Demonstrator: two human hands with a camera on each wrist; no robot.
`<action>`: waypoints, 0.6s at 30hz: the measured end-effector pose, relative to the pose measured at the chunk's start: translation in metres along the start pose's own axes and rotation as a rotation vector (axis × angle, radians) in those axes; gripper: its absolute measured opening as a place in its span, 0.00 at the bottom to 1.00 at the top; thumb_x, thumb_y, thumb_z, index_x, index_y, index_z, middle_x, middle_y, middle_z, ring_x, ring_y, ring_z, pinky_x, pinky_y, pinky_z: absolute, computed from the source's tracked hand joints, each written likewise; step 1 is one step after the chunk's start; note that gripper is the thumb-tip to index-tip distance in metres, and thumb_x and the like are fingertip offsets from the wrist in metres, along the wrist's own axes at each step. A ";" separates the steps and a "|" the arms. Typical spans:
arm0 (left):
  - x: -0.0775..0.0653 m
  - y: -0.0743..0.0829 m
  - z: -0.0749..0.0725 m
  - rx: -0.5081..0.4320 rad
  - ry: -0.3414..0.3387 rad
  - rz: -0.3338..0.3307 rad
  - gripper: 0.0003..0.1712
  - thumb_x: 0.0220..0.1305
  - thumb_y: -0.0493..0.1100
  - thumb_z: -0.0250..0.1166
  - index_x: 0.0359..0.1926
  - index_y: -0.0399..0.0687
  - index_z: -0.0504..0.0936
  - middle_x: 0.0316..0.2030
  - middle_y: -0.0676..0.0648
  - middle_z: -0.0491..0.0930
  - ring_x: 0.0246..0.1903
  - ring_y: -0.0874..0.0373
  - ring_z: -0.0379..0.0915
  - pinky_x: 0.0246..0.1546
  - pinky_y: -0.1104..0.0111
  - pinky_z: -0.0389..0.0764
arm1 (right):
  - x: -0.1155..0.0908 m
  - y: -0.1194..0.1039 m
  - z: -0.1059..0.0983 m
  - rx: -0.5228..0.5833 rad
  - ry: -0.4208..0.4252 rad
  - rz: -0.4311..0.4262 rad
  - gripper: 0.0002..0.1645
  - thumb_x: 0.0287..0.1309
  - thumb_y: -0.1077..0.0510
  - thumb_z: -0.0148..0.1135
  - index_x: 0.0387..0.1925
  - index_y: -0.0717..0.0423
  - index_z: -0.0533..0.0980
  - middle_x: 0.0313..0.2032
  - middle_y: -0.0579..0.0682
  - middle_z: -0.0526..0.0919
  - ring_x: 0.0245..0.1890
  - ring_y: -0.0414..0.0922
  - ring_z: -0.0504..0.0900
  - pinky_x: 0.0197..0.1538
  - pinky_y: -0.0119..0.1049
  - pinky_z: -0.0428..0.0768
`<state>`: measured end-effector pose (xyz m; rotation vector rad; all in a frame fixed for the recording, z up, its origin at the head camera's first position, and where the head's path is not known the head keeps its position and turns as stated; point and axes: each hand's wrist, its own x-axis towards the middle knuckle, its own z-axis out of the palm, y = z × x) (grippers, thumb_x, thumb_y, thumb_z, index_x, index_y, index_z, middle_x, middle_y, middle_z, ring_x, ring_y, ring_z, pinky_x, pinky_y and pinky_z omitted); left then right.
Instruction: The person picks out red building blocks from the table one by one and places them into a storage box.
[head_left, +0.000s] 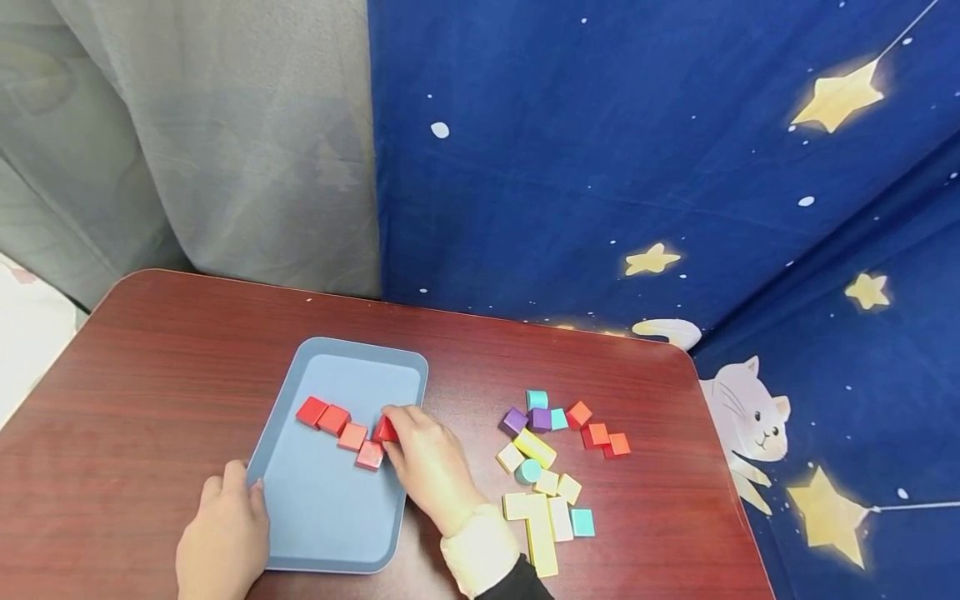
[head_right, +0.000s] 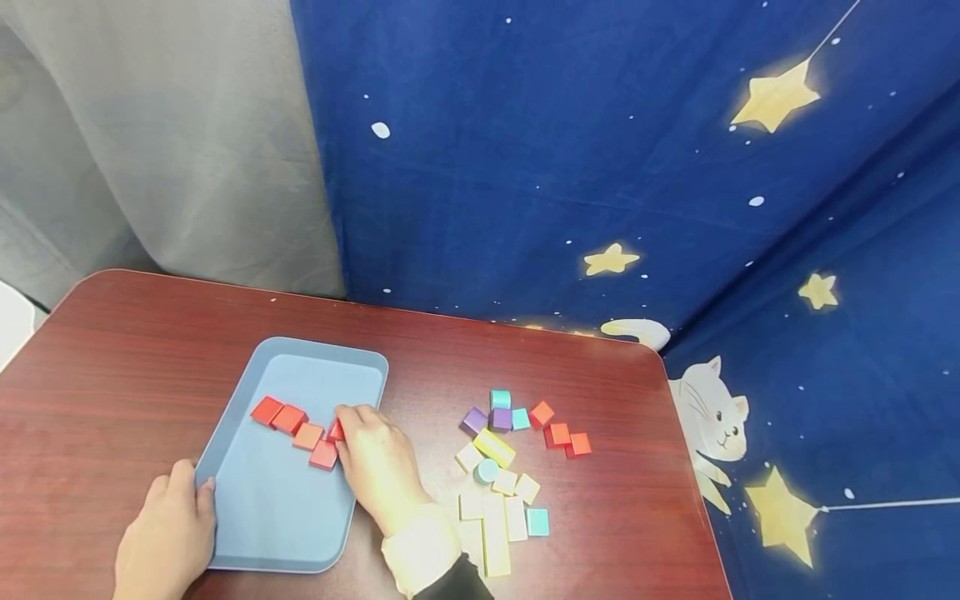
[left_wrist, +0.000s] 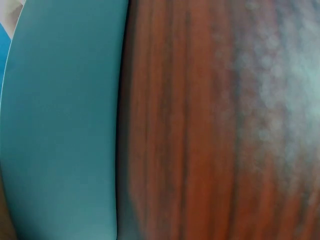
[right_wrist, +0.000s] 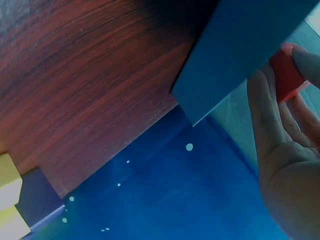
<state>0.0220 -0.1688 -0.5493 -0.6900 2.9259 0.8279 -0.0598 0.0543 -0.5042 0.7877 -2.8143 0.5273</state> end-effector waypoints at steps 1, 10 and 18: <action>0.000 0.000 0.000 0.000 0.001 0.000 0.17 0.68 0.40 0.51 0.53 0.34 0.64 0.37 0.32 0.68 0.21 0.35 0.71 0.20 0.48 0.67 | 0.001 -0.001 0.002 -0.025 0.001 -0.008 0.22 0.56 0.54 0.67 0.53 0.48 0.77 0.42 0.41 0.80 0.40 0.37 0.81 0.43 0.28 0.75; 0.002 -0.002 0.002 0.002 -0.022 -0.013 0.19 0.69 0.41 0.50 0.56 0.34 0.64 0.39 0.31 0.68 0.23 0.34 0.72 0.21 0.48 0.68 | 0.008 -0.008 0.014 -0.127 -0.044 -0.041 0.20 0.56 0.53 0.67 0.51 0.48 0.78 0.42 0.41 0.81 0.40 0.37 0.81 0.43 0.27 0.75; 0.001 -0.001 0.002 -0.002 -0.013 -0.014 0.18 0.69 0.41 0.50 0.55 0.35 0.64 0.39 0.32 0.68 0.22 0.34 0.71 0.21 0.48 0.68 | 0.009 -0.009 0.021 -0.182 -0.074 -0.035 0.18 0.57 0.52 0.66 0.50 0.46 0.78 0.40 0.41 0.81 0.38 0.37 0.81 0.39 0.28 0.76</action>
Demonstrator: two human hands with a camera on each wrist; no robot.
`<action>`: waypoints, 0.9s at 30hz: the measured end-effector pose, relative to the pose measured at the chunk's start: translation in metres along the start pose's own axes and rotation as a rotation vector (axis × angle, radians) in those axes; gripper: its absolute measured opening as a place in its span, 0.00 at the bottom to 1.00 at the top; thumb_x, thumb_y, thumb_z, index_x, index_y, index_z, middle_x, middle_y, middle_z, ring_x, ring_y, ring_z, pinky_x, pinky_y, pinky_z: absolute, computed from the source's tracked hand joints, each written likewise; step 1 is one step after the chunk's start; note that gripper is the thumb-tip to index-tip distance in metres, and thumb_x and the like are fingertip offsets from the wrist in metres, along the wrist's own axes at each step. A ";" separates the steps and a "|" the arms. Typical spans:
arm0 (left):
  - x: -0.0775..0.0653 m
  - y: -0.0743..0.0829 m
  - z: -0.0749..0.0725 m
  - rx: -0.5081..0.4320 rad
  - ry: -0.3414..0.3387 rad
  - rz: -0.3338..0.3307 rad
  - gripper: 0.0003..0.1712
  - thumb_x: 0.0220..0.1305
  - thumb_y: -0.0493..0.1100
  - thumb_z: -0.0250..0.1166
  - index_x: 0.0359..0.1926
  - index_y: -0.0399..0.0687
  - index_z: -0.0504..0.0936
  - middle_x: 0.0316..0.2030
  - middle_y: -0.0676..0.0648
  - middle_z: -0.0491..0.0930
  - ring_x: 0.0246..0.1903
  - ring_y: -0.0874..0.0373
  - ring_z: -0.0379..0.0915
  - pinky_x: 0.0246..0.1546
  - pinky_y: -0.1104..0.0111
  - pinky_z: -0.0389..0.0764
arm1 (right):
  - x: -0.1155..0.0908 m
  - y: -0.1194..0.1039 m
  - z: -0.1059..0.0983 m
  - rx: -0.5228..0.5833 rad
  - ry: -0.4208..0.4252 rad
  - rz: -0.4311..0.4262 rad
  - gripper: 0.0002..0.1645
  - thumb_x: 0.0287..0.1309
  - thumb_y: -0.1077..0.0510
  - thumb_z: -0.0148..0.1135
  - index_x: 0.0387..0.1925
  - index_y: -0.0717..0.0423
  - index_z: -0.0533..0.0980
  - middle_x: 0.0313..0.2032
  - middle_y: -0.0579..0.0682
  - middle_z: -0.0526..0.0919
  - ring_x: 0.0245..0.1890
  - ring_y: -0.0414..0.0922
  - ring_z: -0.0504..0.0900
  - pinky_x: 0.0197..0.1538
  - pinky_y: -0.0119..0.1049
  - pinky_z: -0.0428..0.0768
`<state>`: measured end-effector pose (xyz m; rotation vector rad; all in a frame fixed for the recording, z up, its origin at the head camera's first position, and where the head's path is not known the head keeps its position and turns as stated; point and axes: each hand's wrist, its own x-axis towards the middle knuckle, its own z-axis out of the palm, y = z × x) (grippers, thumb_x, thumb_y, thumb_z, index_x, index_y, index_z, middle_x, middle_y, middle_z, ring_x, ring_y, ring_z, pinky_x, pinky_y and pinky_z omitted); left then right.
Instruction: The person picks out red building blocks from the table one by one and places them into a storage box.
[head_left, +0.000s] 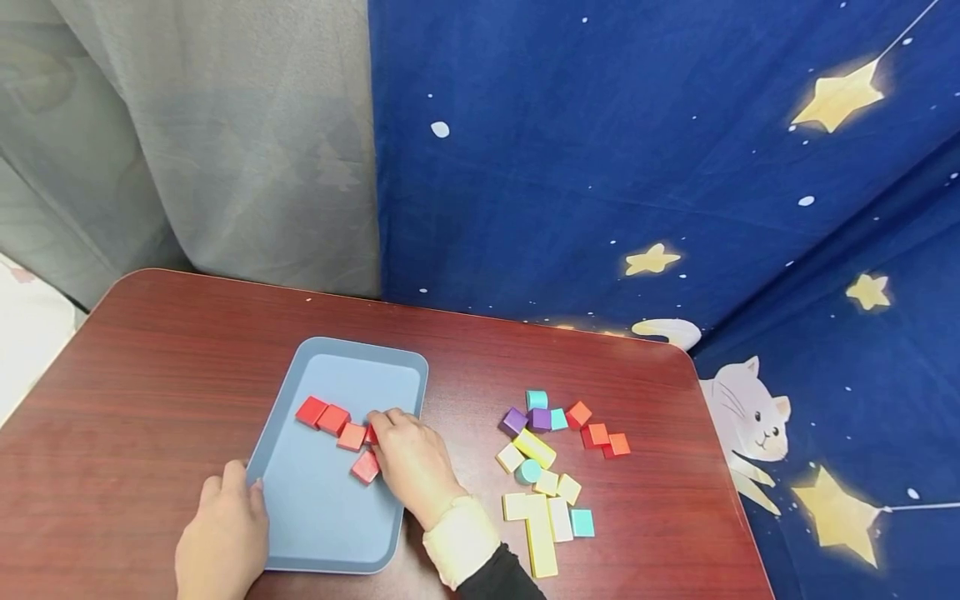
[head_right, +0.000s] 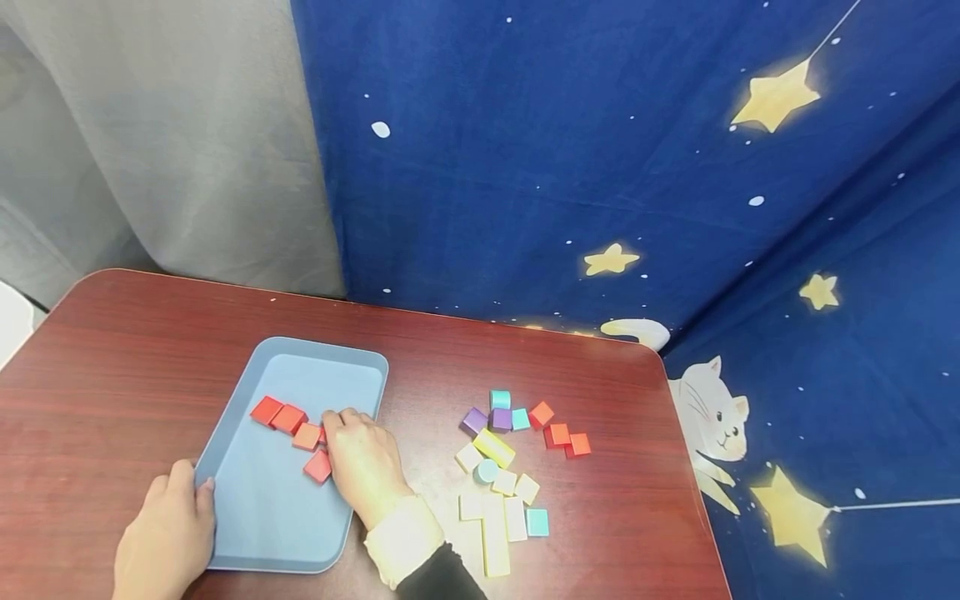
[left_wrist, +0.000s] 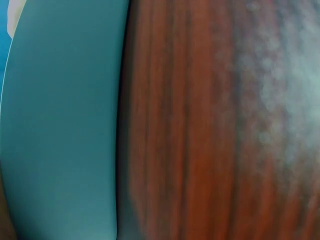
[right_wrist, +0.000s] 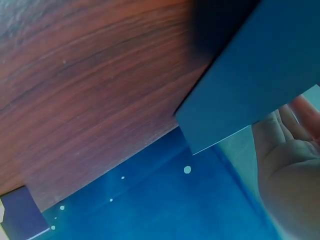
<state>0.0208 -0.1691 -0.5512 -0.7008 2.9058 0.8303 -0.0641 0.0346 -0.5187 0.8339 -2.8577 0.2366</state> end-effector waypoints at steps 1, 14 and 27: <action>0.000 0.000 0.000 0.000 0.004 0.002 0.18 0.69 0.41 0.50 0.55 0.35 0.64 0.38 0.32 0.68 0.22 0.34 0.71 0.21 0.48 0.67 | 0.000 0.000 0.001 -0.012 -0.008 -0.005 0.18 0.57 0.52 0.66 0.50 0.46 0.78 0.40 0.41 0.81 0.37 0.37 0.81 0.39 0.28 0.76; 0.001 -0.001 0.000 0.006 -0.021 -0.005 0.18 0.70 0.42 0.49 0.54 0.35 0.63 0.39 0.32 0.68 0.24 0.33 0.72 0.22 0.48 0.68 | 0.007 -0.004 0.001 -0.109 -0.135 -0.038 0.16 0.58 0.57 0.63 0.49 0.46 0.78 0.34 0.41 0.79 0.32 0.36 0.77 0.33 0.28 0.75; -0.001 0.000 0.000 0.001 0.009 0.016 0.16 0.70 0.42 0.50 0.54 0.36 0.65 0.38 0.33 0.68 0.22 0.34 0.71 0.21 0.48 0.68 | 0.005 -0.005 -0.011 -0.070 -0.137 0.004 0.23 0.58 0.54 0.64 0.56 0.49 0.76 0.44 0.44 0.80 0.36 0.38 0.81 0.36 0.28 0.77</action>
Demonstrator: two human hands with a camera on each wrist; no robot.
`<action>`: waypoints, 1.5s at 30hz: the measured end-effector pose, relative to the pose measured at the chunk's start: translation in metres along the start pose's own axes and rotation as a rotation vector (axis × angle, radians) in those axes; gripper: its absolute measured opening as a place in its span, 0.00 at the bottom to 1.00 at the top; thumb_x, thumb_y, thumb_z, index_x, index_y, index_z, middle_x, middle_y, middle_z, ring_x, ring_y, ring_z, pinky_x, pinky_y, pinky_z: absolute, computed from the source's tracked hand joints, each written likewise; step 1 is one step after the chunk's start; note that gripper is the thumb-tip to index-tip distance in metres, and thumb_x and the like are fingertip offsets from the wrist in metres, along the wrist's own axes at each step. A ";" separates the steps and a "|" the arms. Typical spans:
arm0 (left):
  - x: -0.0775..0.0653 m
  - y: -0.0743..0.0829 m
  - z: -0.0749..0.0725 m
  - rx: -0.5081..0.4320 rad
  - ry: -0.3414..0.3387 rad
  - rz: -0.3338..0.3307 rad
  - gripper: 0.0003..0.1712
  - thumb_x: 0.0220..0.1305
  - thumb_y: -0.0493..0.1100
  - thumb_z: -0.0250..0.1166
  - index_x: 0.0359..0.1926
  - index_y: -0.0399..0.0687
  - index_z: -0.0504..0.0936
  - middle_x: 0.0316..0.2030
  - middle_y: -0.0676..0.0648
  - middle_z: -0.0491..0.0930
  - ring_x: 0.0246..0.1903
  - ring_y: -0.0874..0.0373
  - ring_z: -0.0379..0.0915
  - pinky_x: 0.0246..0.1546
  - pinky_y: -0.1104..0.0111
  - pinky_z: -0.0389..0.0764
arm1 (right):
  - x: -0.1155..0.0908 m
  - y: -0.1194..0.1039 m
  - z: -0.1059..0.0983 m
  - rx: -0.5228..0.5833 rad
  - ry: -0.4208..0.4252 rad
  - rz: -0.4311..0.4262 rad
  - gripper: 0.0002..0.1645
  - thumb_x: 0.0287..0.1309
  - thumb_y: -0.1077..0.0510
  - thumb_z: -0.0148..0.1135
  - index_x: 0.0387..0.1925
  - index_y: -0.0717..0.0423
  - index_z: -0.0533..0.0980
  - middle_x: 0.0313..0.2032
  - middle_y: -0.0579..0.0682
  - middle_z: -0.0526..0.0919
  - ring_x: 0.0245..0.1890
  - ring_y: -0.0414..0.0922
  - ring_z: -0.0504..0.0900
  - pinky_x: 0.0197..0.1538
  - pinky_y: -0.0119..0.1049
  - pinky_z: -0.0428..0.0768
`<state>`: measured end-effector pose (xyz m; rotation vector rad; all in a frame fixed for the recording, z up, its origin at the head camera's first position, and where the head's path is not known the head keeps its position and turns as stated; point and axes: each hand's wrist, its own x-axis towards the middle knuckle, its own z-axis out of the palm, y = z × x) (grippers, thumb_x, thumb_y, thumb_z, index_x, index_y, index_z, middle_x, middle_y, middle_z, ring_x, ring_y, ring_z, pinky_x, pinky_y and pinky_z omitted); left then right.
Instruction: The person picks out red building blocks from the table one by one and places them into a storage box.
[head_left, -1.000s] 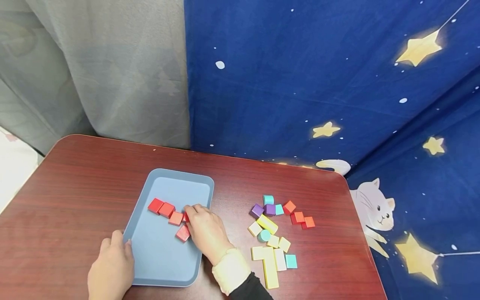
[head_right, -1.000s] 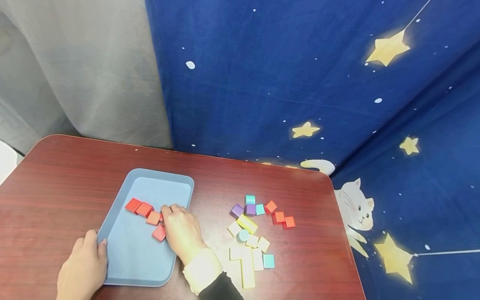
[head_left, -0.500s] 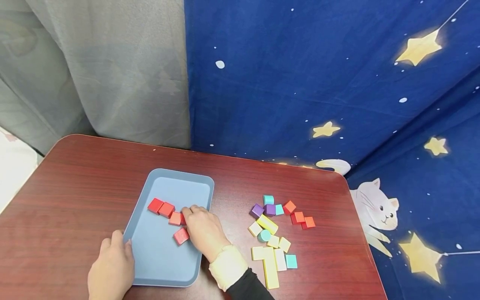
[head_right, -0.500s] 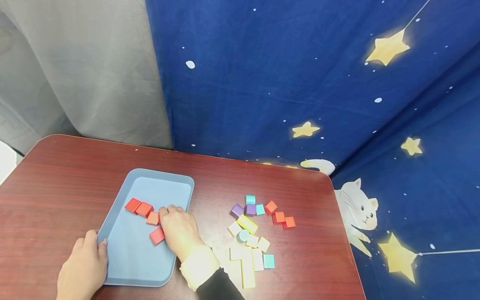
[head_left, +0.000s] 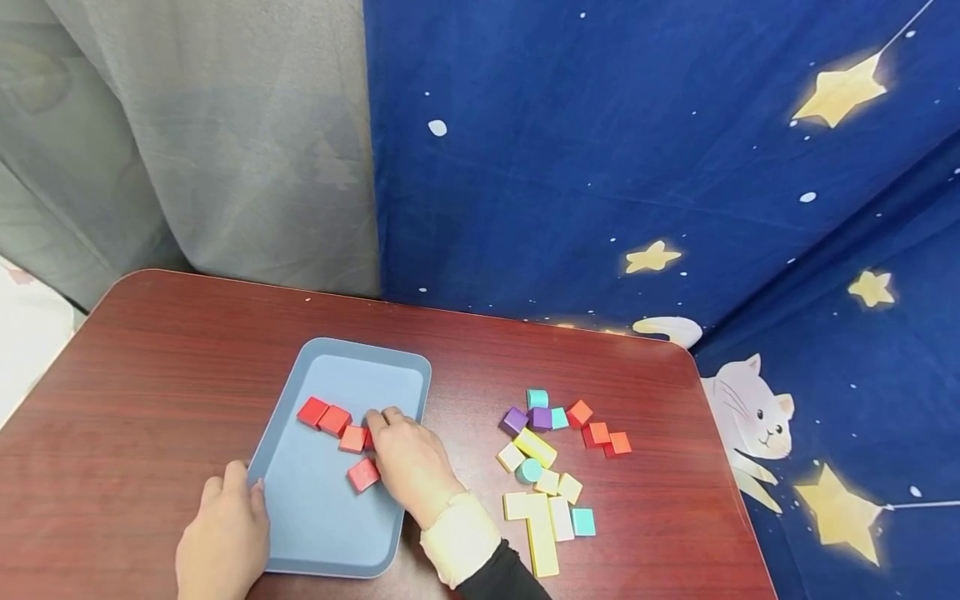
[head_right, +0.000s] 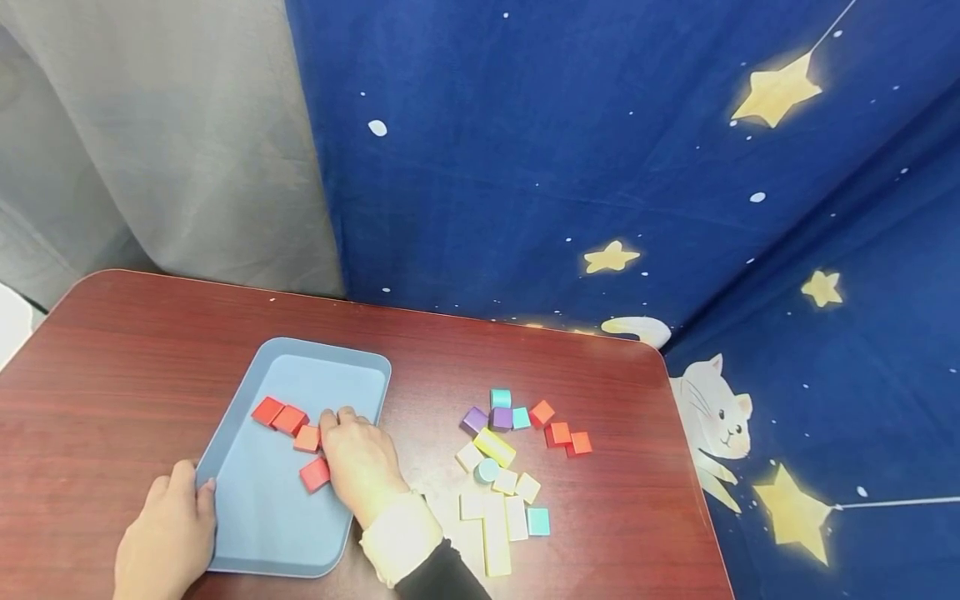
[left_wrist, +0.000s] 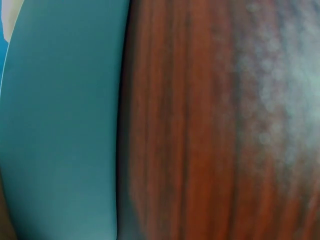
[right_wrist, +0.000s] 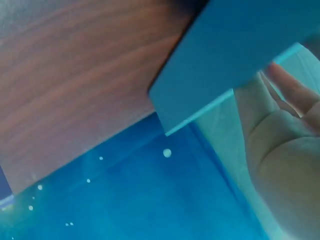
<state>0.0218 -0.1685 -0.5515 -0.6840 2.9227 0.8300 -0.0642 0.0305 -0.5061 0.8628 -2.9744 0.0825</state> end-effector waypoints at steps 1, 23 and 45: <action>0.000 0.000 0.000 0.001 0.000 0.002 0.16 0.70 0.42 0.50 0.54 0.36 0.65 0.38 0.33 0.68 0.22 0.34 0.71 0.21 0.48 0.68 | -0.001 0.001 -0.003 0.004 0.001 0.002 0.24 0.57 0.54 0.65 0.56 0.49 0.76 0.45 0.44 0.80 0.37 0.38 0.82 0.37 0.28 0.77; 0.000 -0.001 -0.002 -0.002 -0.020 -0.031 0.19 0.70 0.43 0.49 0.56 0.36 0.63 0.42 0.31 0.68 0.23 0.30 0.71 0.22 0.46 0.67 | -0.072 0.087 -0.028 0.353 0.340 0.069 0.17 0.52 0.54 0.71 0.45 0.49 0.81 0.48 0.43 0.80 0.48 0.38 0.81 0.50 0.30 0.75; 0.001 -0.002 0.000 -0.013 -0.008 -0.008 0.18 0.70 0.42 0.49 0.56 0.36 0.63 0.41 0.32 0.68 0.23 0.31 0.71 0.22 0.47 0.67 | -0.148 0.168 -0.034 0.180 0.269 0.292 0.25 0.41 0.60 0.75 0.46 0.45 0.82 0.47 0.40 0.80 0.46 0.38 0.81 0.43 0.38 0.78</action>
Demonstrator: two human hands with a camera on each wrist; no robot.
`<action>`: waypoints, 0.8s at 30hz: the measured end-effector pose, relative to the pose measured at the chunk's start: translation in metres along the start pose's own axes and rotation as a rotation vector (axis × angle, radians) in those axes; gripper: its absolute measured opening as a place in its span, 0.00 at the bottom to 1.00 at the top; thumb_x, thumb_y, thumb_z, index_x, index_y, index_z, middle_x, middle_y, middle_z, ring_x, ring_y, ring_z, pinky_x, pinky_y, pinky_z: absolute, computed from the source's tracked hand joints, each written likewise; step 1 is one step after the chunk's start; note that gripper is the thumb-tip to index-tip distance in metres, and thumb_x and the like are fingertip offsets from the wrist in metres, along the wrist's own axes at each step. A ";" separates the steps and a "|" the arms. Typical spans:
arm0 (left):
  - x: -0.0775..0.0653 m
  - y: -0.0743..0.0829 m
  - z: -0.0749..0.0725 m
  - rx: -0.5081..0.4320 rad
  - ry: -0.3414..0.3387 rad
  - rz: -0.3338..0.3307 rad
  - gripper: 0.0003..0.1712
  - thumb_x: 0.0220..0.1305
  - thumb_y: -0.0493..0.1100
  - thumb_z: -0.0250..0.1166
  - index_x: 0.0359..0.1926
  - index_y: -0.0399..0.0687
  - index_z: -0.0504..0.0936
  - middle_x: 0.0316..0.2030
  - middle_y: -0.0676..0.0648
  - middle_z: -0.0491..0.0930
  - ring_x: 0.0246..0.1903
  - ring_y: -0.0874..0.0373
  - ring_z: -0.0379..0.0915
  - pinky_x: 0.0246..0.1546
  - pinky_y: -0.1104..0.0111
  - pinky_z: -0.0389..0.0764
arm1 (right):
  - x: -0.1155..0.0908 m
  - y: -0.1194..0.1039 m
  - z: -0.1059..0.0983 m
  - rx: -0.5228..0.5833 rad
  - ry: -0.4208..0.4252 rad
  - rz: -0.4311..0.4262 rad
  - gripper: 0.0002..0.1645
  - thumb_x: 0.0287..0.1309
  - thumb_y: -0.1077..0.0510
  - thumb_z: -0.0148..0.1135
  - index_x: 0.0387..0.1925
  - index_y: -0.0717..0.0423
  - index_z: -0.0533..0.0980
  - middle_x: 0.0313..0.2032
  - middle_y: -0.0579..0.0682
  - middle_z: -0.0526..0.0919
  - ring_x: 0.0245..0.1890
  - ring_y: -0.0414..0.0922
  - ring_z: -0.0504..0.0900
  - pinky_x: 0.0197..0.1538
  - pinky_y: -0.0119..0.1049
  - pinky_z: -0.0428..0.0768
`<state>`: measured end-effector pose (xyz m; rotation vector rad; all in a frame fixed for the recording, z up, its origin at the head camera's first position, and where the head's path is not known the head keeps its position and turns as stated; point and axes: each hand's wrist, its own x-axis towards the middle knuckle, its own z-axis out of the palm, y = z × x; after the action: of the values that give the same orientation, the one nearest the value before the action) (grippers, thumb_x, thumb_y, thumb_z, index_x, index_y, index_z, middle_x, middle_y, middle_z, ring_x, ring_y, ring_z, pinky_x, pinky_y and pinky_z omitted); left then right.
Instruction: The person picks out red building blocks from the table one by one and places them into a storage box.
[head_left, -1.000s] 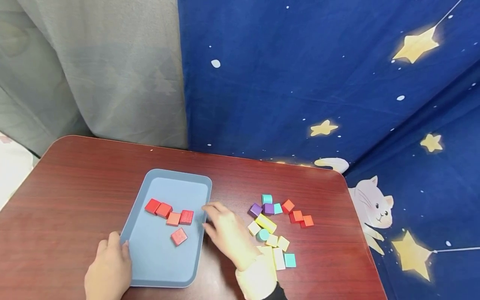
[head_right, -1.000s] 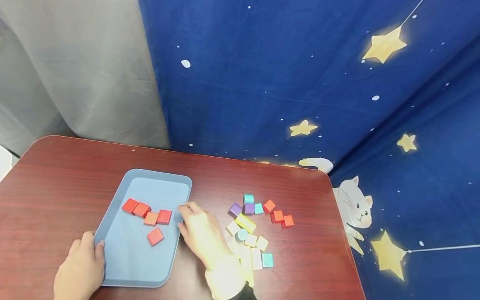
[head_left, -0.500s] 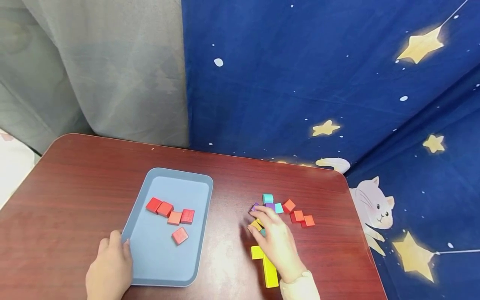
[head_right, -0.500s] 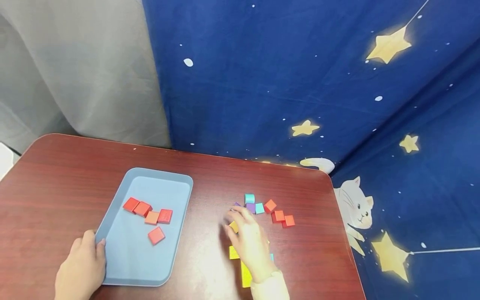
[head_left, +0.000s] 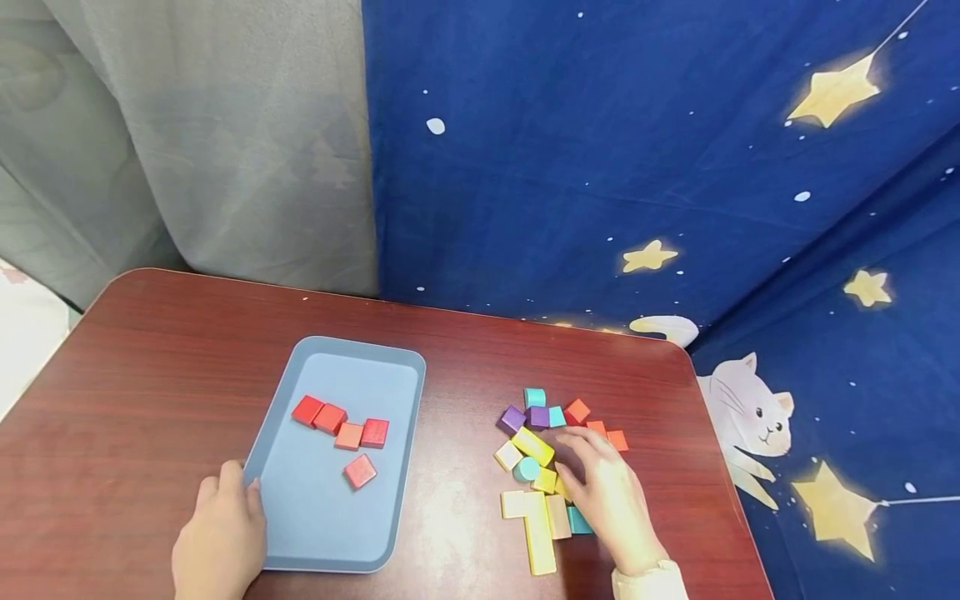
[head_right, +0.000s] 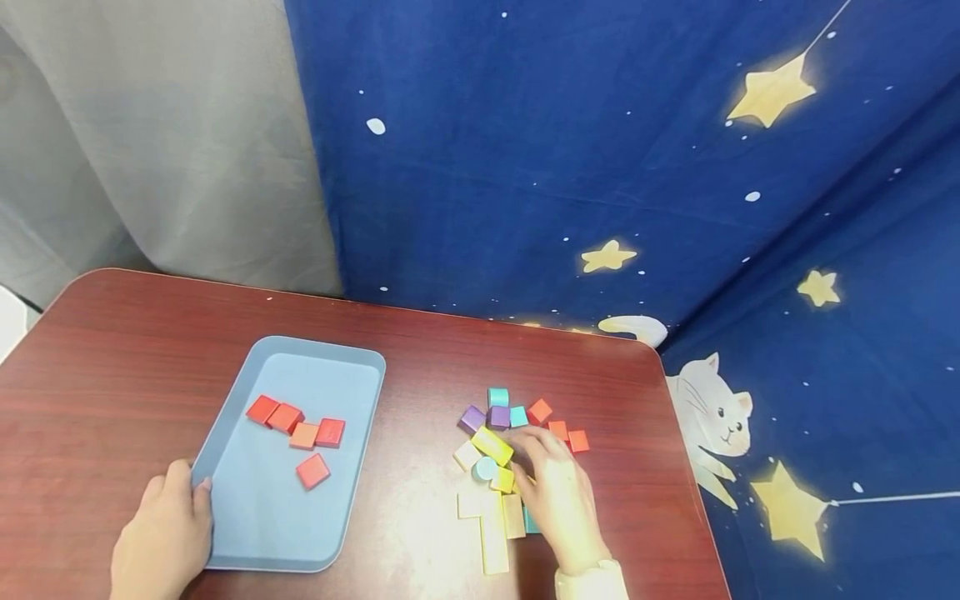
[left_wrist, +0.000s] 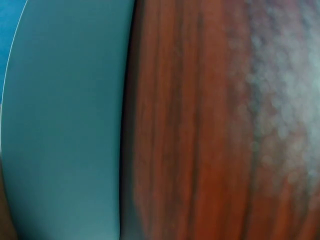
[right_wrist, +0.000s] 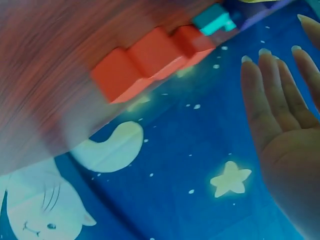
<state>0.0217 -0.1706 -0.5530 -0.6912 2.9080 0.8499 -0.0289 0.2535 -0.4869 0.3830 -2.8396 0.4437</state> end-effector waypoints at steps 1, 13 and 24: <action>0.000 0.000 0.000 0.000 0.002 0.002 0.18 0.70 0.42 0.49 0.55 0.36 0.63 0.41 0.32 0.68 0.23 0.31 0.71 0.22 0.46 0.67 | -0.002 0.003 0.000 -0.014 -0.003 0.006 0.25 0.41 0.60 0.76 0.46 0.45 0.82 0.48 0.40 0.80 0.47 0.39 0.81 0.44 0.38 0.78; 0.000 0.001 -0.001 0.006 -0.009 0.002 0.18 0.70 0.42 0.49 0.55 0.35 0.63 0.40 0.31 0.68 0.23 0.32 0.71 0.21 0.47 0.67 | -0.009 0.034 0.001 -0.140 -0.005 0.073 0.27 0.36 0.60 0.78 0.45 0.53 0.81 0.46 0.47 0.80 0.45 0.47 0.80 0.43 0.43 0.79; 0.000 0.001 -0.001 0.004 0.001 0.014 0.18 0.70 0.41 0.49 0.55 0.35 0.63 0.39 0.31 0.68 0.24 0.31 0.71 0.22 0.47 0.67 | -0.003 0.046 0.012 -0.185 0.028 0.058 0.33 0.37 0.63 0.77 0.52 0.55 0.79 0.51 0.52 0.80 0.46 0.51 0.79 0.44 0.43 0.78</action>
<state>0.0212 -0.1702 -0.5511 -0.6724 2.9178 0.8446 -0.0420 0.2925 -0.5104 0.2578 -2.8392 0.1927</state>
